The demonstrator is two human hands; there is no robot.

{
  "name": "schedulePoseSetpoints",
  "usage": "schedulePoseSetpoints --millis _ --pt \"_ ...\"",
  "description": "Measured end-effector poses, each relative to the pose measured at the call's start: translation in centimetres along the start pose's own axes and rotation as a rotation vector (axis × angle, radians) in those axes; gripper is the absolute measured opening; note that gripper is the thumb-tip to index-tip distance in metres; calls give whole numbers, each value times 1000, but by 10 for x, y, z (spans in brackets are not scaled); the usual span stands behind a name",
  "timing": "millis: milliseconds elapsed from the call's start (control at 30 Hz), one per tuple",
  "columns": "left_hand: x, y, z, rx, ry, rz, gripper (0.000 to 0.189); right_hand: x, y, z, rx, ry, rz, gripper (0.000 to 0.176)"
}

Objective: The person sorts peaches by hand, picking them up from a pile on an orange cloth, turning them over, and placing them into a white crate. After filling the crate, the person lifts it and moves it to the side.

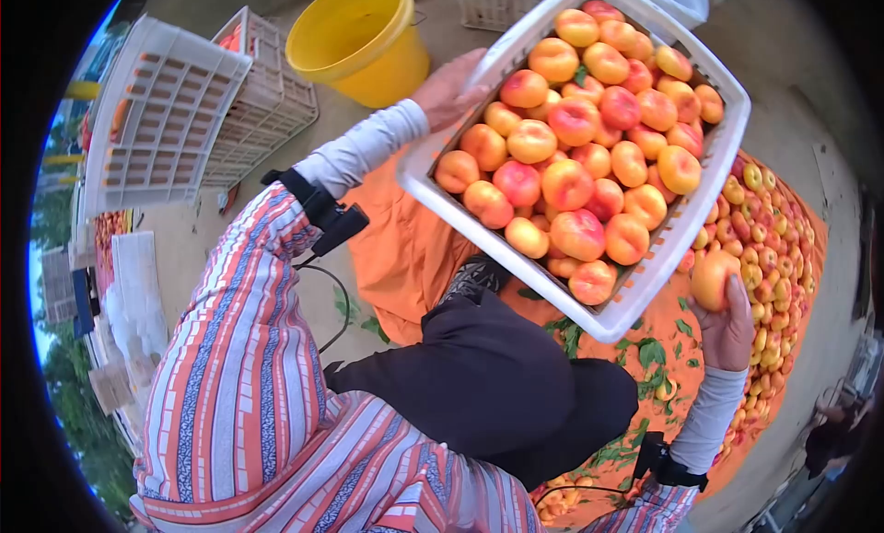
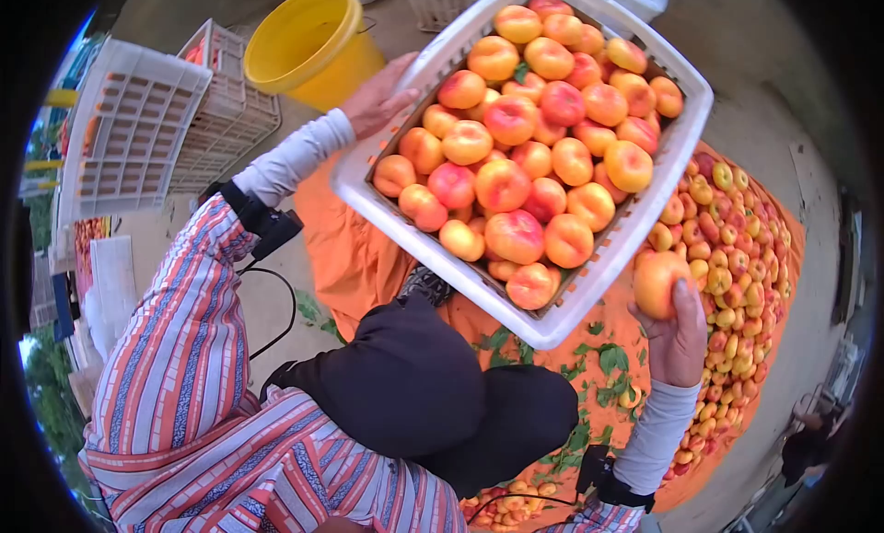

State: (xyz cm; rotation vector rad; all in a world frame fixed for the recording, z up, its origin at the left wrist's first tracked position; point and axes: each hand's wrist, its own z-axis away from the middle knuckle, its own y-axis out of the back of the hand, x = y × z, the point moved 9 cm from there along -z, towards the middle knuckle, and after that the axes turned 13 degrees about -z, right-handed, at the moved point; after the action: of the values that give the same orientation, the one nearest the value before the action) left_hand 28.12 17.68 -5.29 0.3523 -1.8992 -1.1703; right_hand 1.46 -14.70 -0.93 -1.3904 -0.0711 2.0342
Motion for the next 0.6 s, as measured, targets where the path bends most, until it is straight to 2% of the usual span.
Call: schedulePoseSetpoints --millis 100,233,300,433,500,533,600 --pt "-15 -7 8 44 62 107 48 6 -61 -17 -141 -45 202 47" --pt "-21 -6 9 24 136 96 45 34 -146 -48 -372 -116 520 50" --pt "-21 -9 10 11 135 108 46 58 -179 -71 -507 -72 655 46" --pt "-23 -9 10 14 130 94 45 100 -236 -107 -697 203 934 46" --pt "-18 -6 12 8 149 105 44 124 -249 -120 -650 173 1078 45" --pt "-17 -5 12 13 145 100 44 130 -254 -125 -615 253 1237 41" --pt "-17 -2 10 19 133 94 43 111 -262 -116 -598 522 1319 40"
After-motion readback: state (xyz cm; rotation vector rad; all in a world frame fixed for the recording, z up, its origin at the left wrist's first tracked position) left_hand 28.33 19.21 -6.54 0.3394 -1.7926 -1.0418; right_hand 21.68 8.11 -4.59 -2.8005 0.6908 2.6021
